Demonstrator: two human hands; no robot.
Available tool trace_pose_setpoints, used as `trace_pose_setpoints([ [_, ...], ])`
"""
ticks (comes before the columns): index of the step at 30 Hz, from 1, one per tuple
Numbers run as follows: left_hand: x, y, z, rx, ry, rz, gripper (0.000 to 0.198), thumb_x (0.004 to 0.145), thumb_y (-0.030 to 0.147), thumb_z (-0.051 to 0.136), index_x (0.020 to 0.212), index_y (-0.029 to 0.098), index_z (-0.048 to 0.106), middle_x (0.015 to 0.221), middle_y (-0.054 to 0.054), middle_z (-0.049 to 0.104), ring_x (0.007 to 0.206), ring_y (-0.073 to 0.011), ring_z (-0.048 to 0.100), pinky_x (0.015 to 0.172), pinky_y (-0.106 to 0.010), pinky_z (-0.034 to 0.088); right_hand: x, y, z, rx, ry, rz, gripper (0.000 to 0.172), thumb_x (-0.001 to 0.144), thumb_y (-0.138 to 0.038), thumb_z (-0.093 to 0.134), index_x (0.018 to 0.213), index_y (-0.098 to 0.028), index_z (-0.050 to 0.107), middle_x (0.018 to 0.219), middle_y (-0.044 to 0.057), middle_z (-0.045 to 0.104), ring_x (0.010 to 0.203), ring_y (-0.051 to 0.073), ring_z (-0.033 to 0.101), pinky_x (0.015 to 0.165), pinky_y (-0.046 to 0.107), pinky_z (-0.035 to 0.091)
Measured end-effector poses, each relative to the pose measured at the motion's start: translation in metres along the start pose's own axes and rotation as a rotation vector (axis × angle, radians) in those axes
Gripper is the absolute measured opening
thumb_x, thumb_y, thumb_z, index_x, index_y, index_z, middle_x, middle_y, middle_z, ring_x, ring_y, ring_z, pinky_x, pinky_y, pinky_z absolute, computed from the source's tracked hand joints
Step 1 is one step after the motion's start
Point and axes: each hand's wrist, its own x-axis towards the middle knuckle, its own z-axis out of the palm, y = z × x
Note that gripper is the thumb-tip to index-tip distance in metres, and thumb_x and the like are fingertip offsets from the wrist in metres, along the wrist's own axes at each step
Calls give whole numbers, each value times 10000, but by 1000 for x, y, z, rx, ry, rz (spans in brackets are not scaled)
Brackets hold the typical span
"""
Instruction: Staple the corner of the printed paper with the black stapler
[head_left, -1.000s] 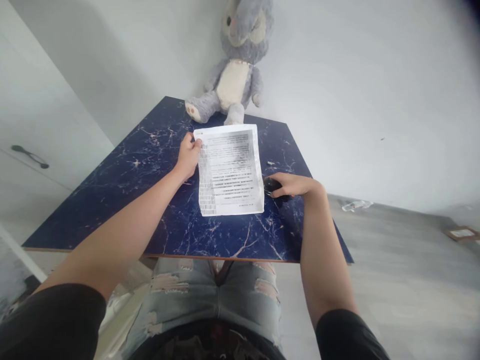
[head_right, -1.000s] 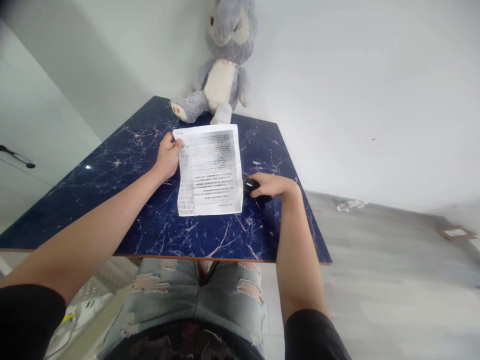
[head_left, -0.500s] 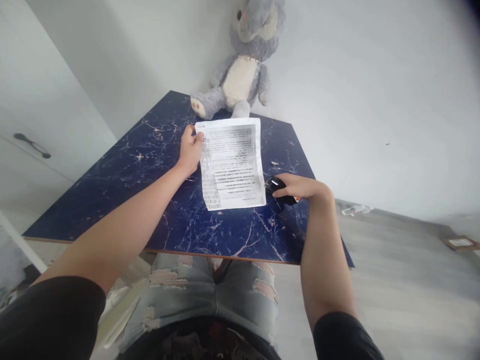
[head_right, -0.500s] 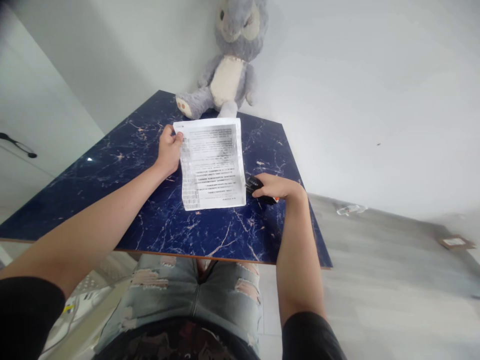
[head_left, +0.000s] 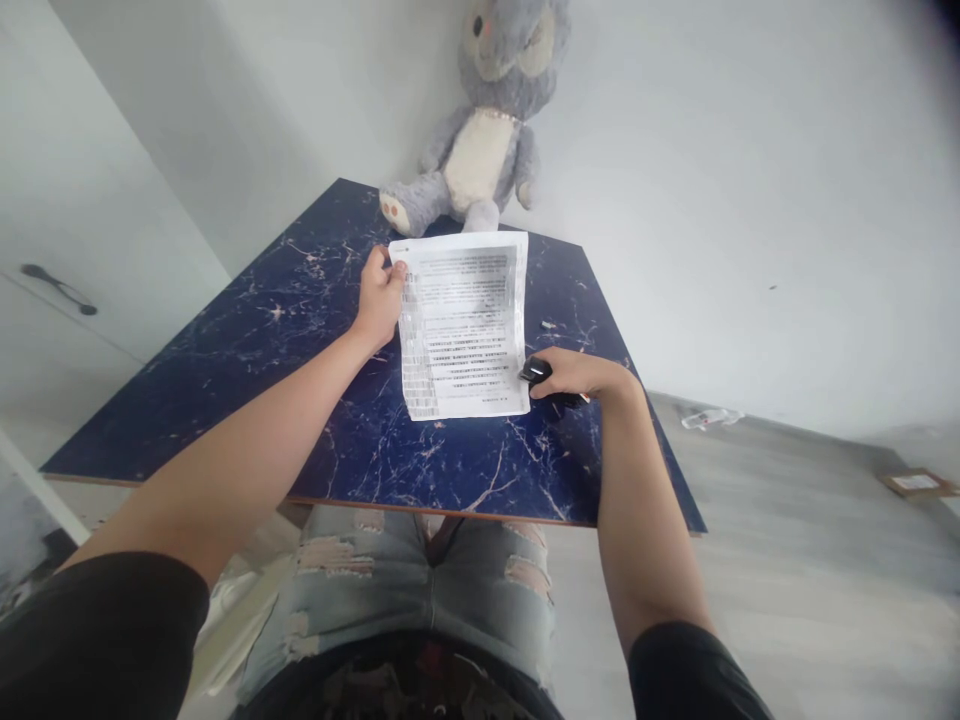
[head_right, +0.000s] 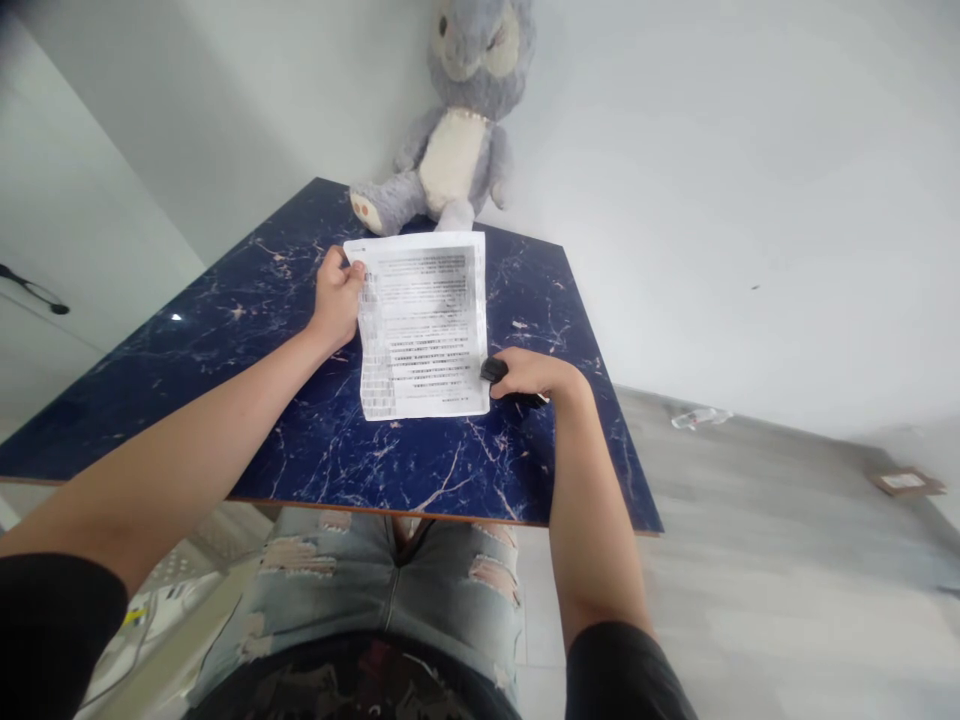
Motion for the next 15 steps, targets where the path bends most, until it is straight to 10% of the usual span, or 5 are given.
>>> trace_pose_setpoints([
  [15,3,-6,-3,-22,22,0,622,876,810,632,1136,251,546,968,-85,696,959,-293,737,766,-423,620,14,-7,11,-139,70,83,345,605,-249,742,945,-193,761,983,94,755,874,317,703,714,389,521],
])
